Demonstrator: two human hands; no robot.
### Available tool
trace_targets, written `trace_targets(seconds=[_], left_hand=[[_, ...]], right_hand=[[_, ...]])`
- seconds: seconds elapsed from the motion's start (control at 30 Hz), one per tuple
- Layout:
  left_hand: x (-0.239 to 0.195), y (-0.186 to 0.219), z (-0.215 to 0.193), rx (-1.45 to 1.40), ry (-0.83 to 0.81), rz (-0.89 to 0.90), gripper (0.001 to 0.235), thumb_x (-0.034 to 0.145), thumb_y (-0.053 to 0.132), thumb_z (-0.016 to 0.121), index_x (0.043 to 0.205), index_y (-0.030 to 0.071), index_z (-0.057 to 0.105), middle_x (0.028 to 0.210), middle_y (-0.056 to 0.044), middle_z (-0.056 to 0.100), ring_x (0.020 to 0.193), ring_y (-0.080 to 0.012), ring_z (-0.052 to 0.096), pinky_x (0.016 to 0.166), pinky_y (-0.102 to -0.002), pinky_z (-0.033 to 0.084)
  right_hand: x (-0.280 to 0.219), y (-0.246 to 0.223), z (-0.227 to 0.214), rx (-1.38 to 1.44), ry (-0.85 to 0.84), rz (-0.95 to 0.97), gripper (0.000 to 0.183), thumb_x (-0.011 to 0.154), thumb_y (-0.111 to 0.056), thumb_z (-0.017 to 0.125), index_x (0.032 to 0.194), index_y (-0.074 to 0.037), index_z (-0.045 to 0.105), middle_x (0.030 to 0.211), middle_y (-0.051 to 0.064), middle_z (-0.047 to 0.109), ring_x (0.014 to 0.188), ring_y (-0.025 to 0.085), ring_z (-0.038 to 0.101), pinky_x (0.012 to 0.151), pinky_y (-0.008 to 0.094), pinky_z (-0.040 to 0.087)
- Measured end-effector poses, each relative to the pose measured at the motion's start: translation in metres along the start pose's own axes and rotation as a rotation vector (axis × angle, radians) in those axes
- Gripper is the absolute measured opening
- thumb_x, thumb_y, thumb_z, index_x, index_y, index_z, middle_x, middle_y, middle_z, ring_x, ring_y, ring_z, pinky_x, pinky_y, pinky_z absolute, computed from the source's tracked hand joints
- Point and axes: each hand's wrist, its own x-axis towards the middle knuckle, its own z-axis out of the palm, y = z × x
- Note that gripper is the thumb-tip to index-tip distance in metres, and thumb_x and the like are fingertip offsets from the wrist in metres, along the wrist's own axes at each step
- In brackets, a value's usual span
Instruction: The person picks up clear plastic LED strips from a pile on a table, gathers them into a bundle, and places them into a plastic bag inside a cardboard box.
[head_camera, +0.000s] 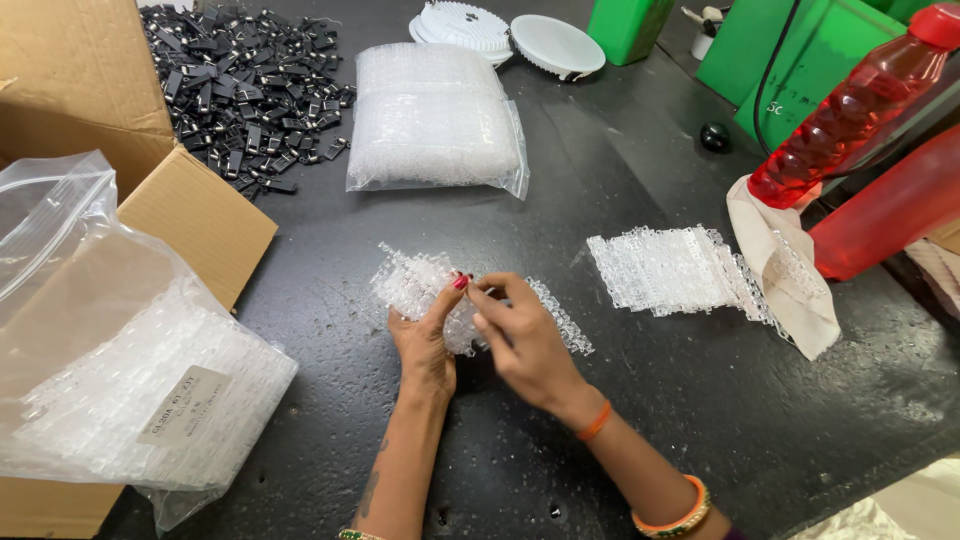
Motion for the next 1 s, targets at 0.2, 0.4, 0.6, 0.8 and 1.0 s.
trace_targets(seconds=[0.2,0.4,0.6,0.8,1.0], left_hand=[[-0.021,0.009,0.004,0.183,-0.298,0.277,0.038,0.076,0.007,0.084,0.11,0.002,0.068,0.101,-0.01,0.076,0.094,-0.02,0.074,0.088,-0.035,0.062],[-0.047,0.01,0.024,0.498,-0.369,0.416,0.037,0.078,0.009,0.082,0.11,0.005,0.066,0.099,-0.008,0.078,0.089,-0.0185,0.077,0.079,-0.031,0.064],[-0.06,0.009,0.028,0.568,-0.456,0.448,0.048,0.08,0.012,0.082,0.122,0.005,0.06,0.106,-0.008,0.076,0.097,-0.0178,0.076,0.084,-0.03,0.063],[-0.08,0.007,0.038,0.877,-0.558,0.399,0.065,0.078,0.017,0.079,0.133,0.006,0.046,0.103,-0.009,0.075,0.091,-0.0192,0.077,0.079,-0.031,0.064],[-0.082,0.003,0.027,0.875,-0.661,0.279,0.074,0.075,0.019,0.073,0.142,0.01,0.045,0.105,-0.006,0.078,0.093,-0.0203,0.079,0.084,-0.034,0.065]], right_hand=[[-0.002,0.028,-0.032,0.174,0.139,0.274,0.024,0.096,-0.016,0.062,0.113,-0.007,0.077,0.113,0.01,0.069,0.101,0.02,0.068,0.085,0.032,0.057],[-0.019,0.064,-0.043,-0.21,-0.085,0.305,0.028,0.091,-0.013,0.065,0.117,-0.008,0.075,0.116,0.009,0.072,0.105,0.021,0.068,0.093,0.035,0.054],[-0.012,0.05,-0.044,0.404,0.084,0.292,0.055,0.096,-0.035,0.067,0.139,-0.002,0.058,0.14,0.014,0.063,0.131,0.027,0.061,0.113,0.04,0.048],[-0.014,0.019,-0.029,0.564,0.148,0.163,0.072,0.098,-0.052,0.065,0.148,-0.002,0.051,0.142,0.017,0.064,0.136,0.028,0.06,0.118,0.04,0.047],[-0.025,-0.003,-0.034,0.515,0.146,0.029,0.08,0.089,-0.04,0.081,0.151,-0.002,0.047,0.142,0.015,0.062,0.137,0.027,0.059,0.119,0.04,0.049]])
